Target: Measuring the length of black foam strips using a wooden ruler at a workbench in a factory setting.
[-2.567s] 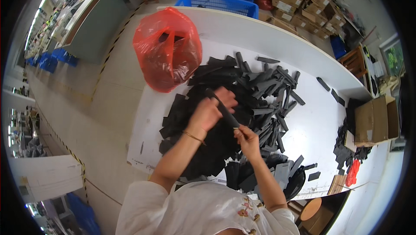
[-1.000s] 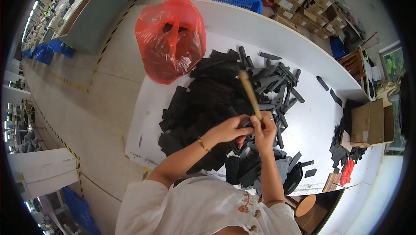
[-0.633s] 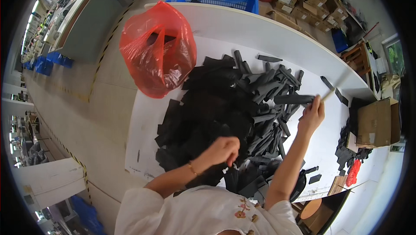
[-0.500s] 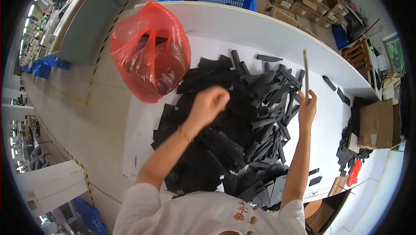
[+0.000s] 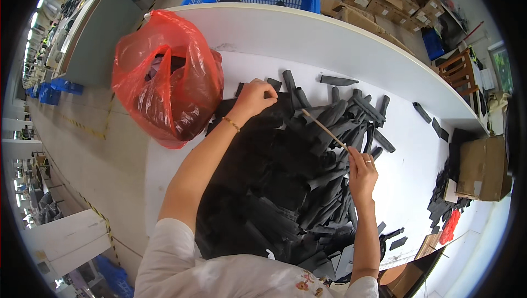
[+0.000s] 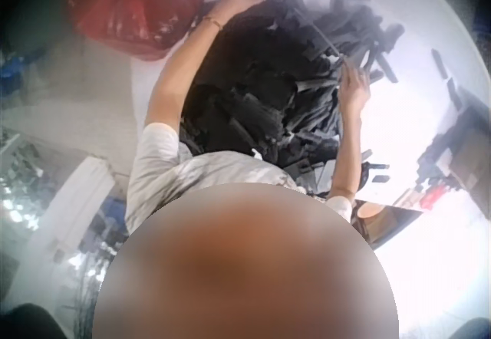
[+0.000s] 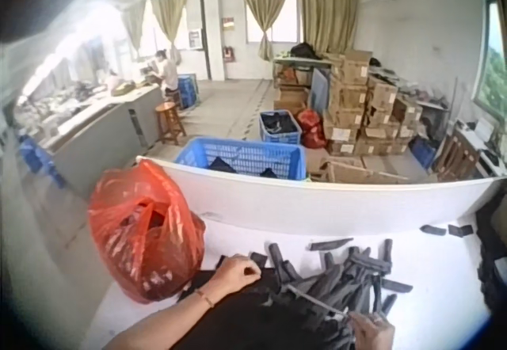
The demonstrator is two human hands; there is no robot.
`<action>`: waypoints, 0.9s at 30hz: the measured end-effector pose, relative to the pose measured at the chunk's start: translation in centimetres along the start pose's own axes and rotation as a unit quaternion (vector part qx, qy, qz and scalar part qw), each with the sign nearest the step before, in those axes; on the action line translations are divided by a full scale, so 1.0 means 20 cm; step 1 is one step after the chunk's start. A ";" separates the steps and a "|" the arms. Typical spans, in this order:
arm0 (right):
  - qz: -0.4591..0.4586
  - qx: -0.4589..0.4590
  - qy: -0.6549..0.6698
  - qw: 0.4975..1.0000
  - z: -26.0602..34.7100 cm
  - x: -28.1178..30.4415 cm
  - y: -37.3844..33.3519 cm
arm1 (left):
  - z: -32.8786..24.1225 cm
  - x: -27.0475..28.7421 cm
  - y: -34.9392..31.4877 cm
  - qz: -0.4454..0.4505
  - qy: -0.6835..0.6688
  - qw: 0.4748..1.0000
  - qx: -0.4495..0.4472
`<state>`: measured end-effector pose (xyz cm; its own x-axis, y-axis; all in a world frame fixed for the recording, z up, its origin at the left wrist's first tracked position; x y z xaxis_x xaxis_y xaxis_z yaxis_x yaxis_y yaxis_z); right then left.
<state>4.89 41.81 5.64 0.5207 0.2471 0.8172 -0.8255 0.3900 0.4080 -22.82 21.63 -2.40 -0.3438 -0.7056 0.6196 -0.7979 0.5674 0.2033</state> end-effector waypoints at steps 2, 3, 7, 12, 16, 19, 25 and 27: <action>-0.009 0.021 -0.006 1.000 0.08 0.04 0.02 | -0.11 0.09 -0.04 0.021 -0.007 1.000 -0.020; -0.017 0.041 -0.013 0.999 0.12 0.06 0.02 | -0.16 0.12 -0.07 0.044 -0.014 0.998 -0.039; -0.018 0.074 -0.040 0.996 0.24 0.18 0.00 | -0.35 0.25 -0.20 0.067 -0.038 0.995 -0.061; -0.042 0.085 -0.029 0.995 0.38 0.36 -0.09 | -0.49 0.41 -0.35 0.051 -0.029 0.995 -0.075; -0.046 0.111 -0.024 0.993 0.47 0.44 -0.19 | -0.59 0.50 -0.46 0.041 -0.040 0.995 -0.085; -0.030 0.125 -0.033 0.991 0.55 0.47 -0.24 | -0.72 0.53 -0.54 0.069 -0.032 0.987 -0.140; 0.065 0.009 0.227 0.972 0.74 0.31 -0.40 | -1.23 0.47 -0.87 0.063 -0.022 0.954 -0.292; 0.117 -0.096 0.298 0.942 0.72 0.25 -0.50 | -1.34 0.58 -0.96 -0.049 0.023 0.935 -0.351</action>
<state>12.57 26.32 11.45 0.4058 0.7786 0.4786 -0.9082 0.4020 0.1161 1.83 13.90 21.13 -0.2512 -0.7596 0.5999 -0.2976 0.6504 0.6989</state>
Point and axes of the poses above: each hand's wrist, its own y-axis towards the middle knuckle, its own x-axis out of the back of the hand, z = x × y, the point moved 6 cm from there along y, towards the middle knuckle, and after that the axes turned 8 degrees about -z, right-handed, at the moved point
